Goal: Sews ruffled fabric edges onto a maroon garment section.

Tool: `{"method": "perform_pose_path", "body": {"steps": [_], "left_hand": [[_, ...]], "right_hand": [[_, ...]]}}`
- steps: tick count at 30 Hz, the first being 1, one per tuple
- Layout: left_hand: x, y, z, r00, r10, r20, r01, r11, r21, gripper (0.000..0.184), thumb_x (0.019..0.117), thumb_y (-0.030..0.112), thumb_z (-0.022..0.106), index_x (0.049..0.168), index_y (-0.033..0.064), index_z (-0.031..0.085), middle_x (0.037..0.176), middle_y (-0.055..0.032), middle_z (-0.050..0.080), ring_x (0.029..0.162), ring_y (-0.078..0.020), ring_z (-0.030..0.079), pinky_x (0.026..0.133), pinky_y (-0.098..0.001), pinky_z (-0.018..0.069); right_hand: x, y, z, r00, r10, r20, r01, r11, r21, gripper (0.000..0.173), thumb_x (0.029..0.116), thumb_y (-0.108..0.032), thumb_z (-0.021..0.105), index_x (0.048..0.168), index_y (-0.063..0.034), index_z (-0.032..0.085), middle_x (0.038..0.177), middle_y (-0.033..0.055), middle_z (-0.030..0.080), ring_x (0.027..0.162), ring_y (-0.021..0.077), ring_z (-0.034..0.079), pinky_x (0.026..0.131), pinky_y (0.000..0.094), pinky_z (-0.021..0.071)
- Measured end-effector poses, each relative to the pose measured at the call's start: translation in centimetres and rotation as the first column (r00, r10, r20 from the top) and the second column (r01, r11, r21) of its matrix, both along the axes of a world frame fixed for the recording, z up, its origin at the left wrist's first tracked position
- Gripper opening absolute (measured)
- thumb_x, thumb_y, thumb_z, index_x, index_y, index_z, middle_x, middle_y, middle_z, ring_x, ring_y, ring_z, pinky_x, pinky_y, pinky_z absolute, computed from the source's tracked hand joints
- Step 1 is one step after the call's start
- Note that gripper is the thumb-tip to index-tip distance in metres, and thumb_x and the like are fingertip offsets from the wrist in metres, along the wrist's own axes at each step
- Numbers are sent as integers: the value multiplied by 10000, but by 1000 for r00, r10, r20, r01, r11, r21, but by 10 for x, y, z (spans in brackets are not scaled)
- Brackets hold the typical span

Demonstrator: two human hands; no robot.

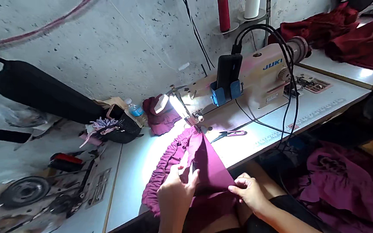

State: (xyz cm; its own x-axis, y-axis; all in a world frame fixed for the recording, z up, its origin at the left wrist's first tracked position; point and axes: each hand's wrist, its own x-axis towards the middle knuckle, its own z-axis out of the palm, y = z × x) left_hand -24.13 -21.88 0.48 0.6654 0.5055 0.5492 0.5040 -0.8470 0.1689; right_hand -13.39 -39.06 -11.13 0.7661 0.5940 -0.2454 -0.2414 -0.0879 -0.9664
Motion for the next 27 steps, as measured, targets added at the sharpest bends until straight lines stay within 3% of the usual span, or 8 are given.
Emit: {"method": "perform_pose_path", "body": {"steps": [2, 4, 6, 9, 13, 17, 20, 27], "left_hand": [[-15, -22, 9, 1000, -19, 25, 17, 997, 80, 309, 870, 288, 670, 945, 0, 749, 782, -134, 732, 633, -276, 715, 517, -470, 535], [-20, -30, 8, 995, -59, 77, 50, 992, 117, 239, 902, 204, 621, 897, 30, 785, 814, -128, 736, 635, -230, 711, 497, -392, 528], [-19, -35, 0, 984, -135, 113, 122, 986, 111, 216, 923, 172, 624, 867, 49, 793, 873, -127, 738, 649, -194, 708, 498, -340, 541], [-9, -51, -24, 956, -268, 119, 263, 963, 59, 178, 922, 155, 660, 863, 69, 804, 924, -110, 754, 664, -154, 711, 521, -294, 561], [7, -66, -61, 950, -299, 92, 303, 953, -29, 162, 910, 172, 656, 855, 107, 795, 865, -26, 745, 677, -119, 704, 529, -281, 551], [12, -69, -82, 957, -280, 76, 283, 958, -36, 161, 897, 179, 660, 840, 111, 794, 822, -14, 729, 674, -126, 695, 542, -284, 548], [9, -67, -85, 964, -263, 48, 264, 964, -19, 170, 900, 182, 649, 826, 117, 787, 790, -8, 713, 648, -122, 680, 517, -278, 526], [6, -68, -86, 977, -213, -8, 213, 977, -10, 190, 894, 217, 648, 769, 103, 733, 703, -15, 646, 570, -135, 637, 448, -288, 470]], "right_hand": [[1, -5, -3, 997, -22, 80, 23, 1000, -3, 171, 799, -127, 834, 810, 3, 723, 1014, 94, 626, 892, 105, 594, 749, 242, 512], [-2, -8, -7, 993, -8, 119, 9, 1000, -3, 197, 782, -167, 847, 756, -16, 723, 1024, 80, 628, 943, 93, 585, 804, 238, 504], [-6, -10, -8, 996, 40, 81, -40, 999, 5, 201, 791, -161, 842, 734, -22, 709, 1023, 78, 625, 941, 91, 590, 788, 232, 511], [-13, -16, -9, 993, 100, 64, -102, 994, 34, 170, 787, -151, 827, 708, -54, 712, 909, 18, 636, 888, 53, 599, 768, 211, 511], [-21, -19, -9, 978, 182, 102, -188, 981, 47, 274, 803, -207, 824, 645, -72, 646, 817, -23, 589, 799, 16, 553, 704, 193, 466], [-22, -18, -8, 972, 199, 125, -204, 979, 30, 254, 807, -204, 803, 641, -83, 652, 796, -34, 587, 789, 17, 556, 697, 201, 470], [-23, -17, -11, 973, 197, 121, -206, 976, 67, 250, 807, -190, 799, 635, -96, 644, 779, -55, 561, 748, -13, 529, 642, 156, 434], [-25, -16, -15, 972, 196, 133, -207, 975, 76, 198, 806, -139, 767, 647, -92, 658, 795, -45, 580, 748, -14, 545, 637, 145, 445]]}}
